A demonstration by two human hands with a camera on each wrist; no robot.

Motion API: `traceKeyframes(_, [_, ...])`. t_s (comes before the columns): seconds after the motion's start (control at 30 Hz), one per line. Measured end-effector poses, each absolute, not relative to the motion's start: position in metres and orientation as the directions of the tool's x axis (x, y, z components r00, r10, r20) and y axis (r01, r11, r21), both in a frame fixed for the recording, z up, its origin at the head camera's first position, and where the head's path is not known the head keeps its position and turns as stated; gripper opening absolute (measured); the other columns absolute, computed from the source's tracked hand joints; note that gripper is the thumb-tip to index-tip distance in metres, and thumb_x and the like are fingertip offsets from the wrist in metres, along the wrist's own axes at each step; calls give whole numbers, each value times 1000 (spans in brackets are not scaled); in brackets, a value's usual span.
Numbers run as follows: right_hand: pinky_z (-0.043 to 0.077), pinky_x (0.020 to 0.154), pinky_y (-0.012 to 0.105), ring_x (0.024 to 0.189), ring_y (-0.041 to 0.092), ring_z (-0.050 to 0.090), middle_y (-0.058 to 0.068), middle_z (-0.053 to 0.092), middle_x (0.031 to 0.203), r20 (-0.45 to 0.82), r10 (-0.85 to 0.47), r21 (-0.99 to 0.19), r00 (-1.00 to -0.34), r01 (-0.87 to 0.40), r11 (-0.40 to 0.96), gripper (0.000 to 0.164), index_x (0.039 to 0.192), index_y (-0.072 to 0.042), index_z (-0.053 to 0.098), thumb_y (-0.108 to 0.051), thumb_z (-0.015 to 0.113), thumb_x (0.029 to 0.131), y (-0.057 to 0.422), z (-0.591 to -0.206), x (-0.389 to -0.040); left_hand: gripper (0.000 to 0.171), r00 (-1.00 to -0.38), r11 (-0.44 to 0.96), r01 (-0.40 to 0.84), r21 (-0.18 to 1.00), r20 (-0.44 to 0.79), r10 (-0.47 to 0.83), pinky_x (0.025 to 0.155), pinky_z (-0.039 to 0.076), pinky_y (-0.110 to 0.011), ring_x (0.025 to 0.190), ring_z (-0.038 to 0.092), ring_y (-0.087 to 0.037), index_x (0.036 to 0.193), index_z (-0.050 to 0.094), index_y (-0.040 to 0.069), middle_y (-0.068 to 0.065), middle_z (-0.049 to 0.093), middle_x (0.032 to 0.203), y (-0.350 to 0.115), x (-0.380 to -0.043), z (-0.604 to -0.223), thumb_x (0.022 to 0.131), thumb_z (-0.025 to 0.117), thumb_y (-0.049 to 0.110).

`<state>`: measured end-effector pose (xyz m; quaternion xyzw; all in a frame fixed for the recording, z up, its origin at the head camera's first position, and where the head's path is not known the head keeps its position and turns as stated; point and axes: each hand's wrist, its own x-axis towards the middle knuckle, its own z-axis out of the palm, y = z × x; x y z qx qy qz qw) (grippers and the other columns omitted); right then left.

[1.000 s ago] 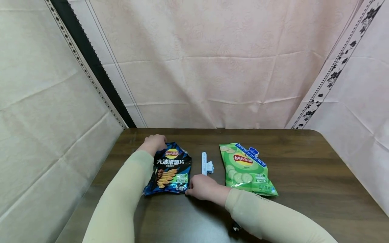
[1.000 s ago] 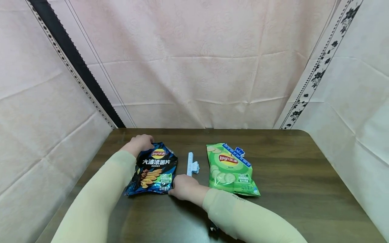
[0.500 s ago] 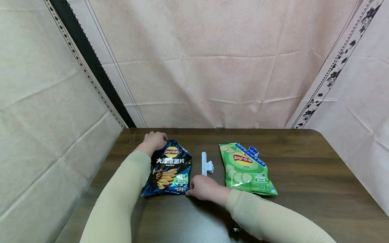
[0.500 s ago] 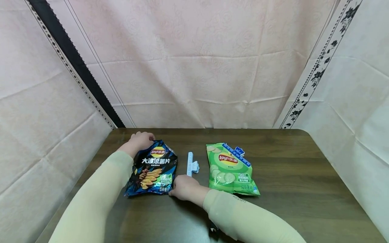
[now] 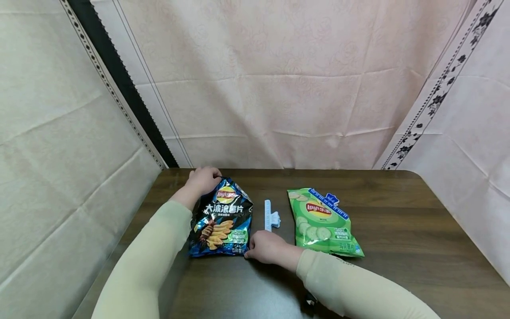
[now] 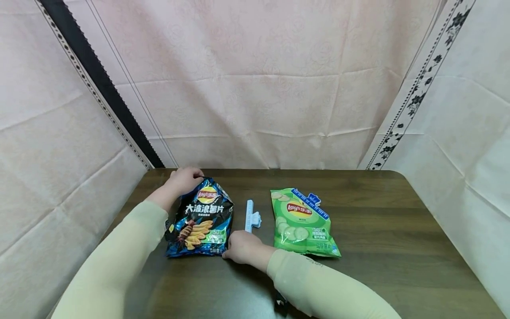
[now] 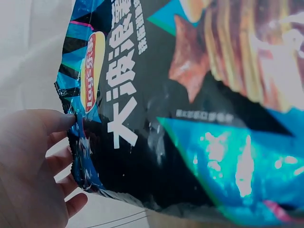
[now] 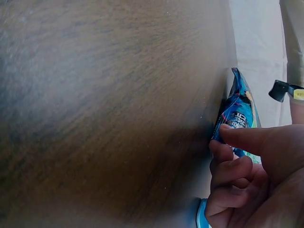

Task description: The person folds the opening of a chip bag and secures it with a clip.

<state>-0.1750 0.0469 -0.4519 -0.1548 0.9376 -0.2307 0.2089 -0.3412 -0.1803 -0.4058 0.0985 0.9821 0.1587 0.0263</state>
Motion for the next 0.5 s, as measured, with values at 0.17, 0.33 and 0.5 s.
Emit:
traceKeyframes(0.17, [38,52,28,54,13,50,-3,53,59,-305,-393,-496,-867,-208,843,36,61,-16,59,-32,75,88,48,-452,-174,26,-973,907,228,353,46,226,103,29,-56,120,48,-34,119,68,14,-10,63,126,-181,-333,-392,102,53,27])
traceKeyframes(0.33, [40,53,29,55,12,50,-3,54,61,-285,-389,-482,-876,-220,848,35,61,-16,58,-30,77,87,47,-451,-174,24,-962,876,272,399,115,246,104,34,-57,120,50,-33,117,68,16,-9,62,125,-185,-322,-377,103,52,28])
traceKeyframes(0.5, [42,54,29,56,12,51,-4,55,62,-274,-384,-472,-881,-225,852,33,61,-16,59,-29,77,86,46,-450,-174,21,-948,840,318,440,175,267,102,39,-54,122,49,-32,114,68,16,-8,61,125,-186,-306,-362,103,53,25])
